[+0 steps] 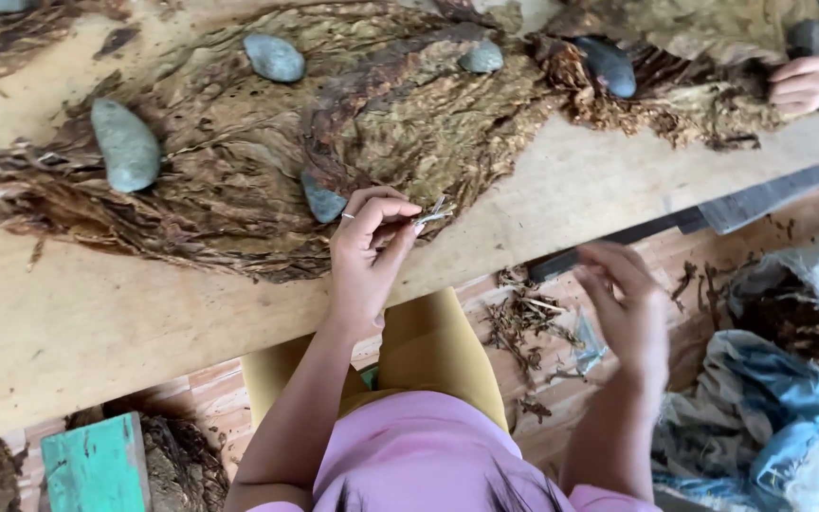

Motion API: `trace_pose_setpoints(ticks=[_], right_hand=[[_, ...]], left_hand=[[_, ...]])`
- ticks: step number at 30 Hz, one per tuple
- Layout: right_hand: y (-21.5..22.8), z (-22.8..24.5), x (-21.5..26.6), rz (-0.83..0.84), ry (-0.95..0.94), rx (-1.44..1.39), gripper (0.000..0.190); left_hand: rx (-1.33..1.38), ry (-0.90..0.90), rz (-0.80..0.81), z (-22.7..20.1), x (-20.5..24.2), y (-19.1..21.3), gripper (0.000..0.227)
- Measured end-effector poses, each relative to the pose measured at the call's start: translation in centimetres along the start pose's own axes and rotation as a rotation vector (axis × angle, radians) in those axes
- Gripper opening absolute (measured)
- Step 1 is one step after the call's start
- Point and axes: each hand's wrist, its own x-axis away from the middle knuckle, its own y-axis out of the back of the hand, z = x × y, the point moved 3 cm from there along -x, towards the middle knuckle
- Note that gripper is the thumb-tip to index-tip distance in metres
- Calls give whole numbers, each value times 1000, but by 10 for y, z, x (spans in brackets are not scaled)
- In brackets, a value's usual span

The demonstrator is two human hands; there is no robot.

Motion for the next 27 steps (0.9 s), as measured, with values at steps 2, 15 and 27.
trace_pose_setpoints(ticks=[2,15,27], right_hand=[[-16,38,-14,21,266,-313,33],[-65,98,-40,26,645,-274,8],[-50,86,-38,74,789,54,5]], left_hand=[[-80,-47,30,-11,2,-5,16],[-294,-212,148,2,2,-21,23],[-729,-472,196,61,-3,-41,18]])
